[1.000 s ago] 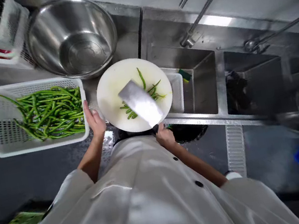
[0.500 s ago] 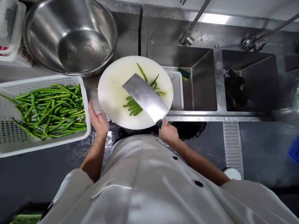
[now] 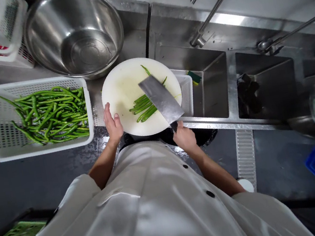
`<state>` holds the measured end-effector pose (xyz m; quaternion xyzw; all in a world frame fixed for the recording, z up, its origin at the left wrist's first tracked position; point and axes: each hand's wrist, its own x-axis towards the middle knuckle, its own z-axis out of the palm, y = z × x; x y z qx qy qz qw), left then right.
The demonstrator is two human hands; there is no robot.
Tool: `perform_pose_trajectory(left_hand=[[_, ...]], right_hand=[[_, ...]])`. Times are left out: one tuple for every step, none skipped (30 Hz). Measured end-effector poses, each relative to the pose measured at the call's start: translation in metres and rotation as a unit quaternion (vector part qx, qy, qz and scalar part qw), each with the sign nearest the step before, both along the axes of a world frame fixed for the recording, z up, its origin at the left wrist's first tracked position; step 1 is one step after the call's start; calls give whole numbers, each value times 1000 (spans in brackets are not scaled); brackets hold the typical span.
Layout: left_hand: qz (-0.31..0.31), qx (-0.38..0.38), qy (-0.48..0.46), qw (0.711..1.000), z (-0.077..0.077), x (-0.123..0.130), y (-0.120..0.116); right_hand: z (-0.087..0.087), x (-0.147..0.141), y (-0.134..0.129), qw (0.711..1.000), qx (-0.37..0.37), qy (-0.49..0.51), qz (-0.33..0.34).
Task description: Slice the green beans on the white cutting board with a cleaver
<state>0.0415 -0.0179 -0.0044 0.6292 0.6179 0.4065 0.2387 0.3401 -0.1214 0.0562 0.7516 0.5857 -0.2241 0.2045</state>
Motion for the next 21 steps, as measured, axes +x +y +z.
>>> perform_pose_trajectory(left_hand=[[7,0,-2,1000,0,-2,1],[14,2,-3,1000,0,-4,2],[22,4,-2,1000,0,-7,4],[29,8,0,1000,1,-10,5],[36,15,3,999,2,-13,7],[44,23,5,999,3,-16,8],[52,31,6,998,5,-18,10],[60,37,6,997,7,-20,11],[69,40,5,997,10,-22,13],[78,40,3,996,13,-24,16],[87,38,-1,996,15,-25,18],[93,36,-5,995,18,-26,20],[100,37,-9,994,20,-27,22],[104,41,-11,994,21,-28,24],[107,45,-12,993,22,-29,26],[108,47,-11,993,23,-29,26],[105,48,-7,993,23,-28,26],[98,48,0,994,23,-26,24],[84,46,9,995,22,-23,22],[65,42,23,997,21,-18,19],[39,35,42,998,20,-11,16]], right_hand=[[-2,-3,-3,1000,1,3,5],[-4,-7,-5,1000,-11,11,16],[-6,-10,-8,999,-27,22,33],[-8,-13,-10,997,-37,30,53],[-9,-16,-12,996,-37,34,69],[-10,-18,-14,996,-31,30,79],[-11,-20,-15,996,-24,24,88],[-11,-21,-16,995,-17,20,98],[-11,-21,-17,994,-17,19,109],[-11,-21,-18,992,-24,23,121],[-10,-21,-19,990,-28,28,132],[-10,-21,-19,989,-25,31,140],[-9,-20,-19,989,-16,30,141],[-9,-19,-19,990,-8,24,135],[-9,-19,-18,992,-4,18,126],[-9,-17,-16,993,-8,16,113],[-9,-15,-13,995,-19,20,97],[-8,-12,-10,996,-33,34,80],[-5,-8,-8,996,-45,54,63],[-2,-1,-5,995,-52,73,50],[2,6,-4,994,-52,94,38]])
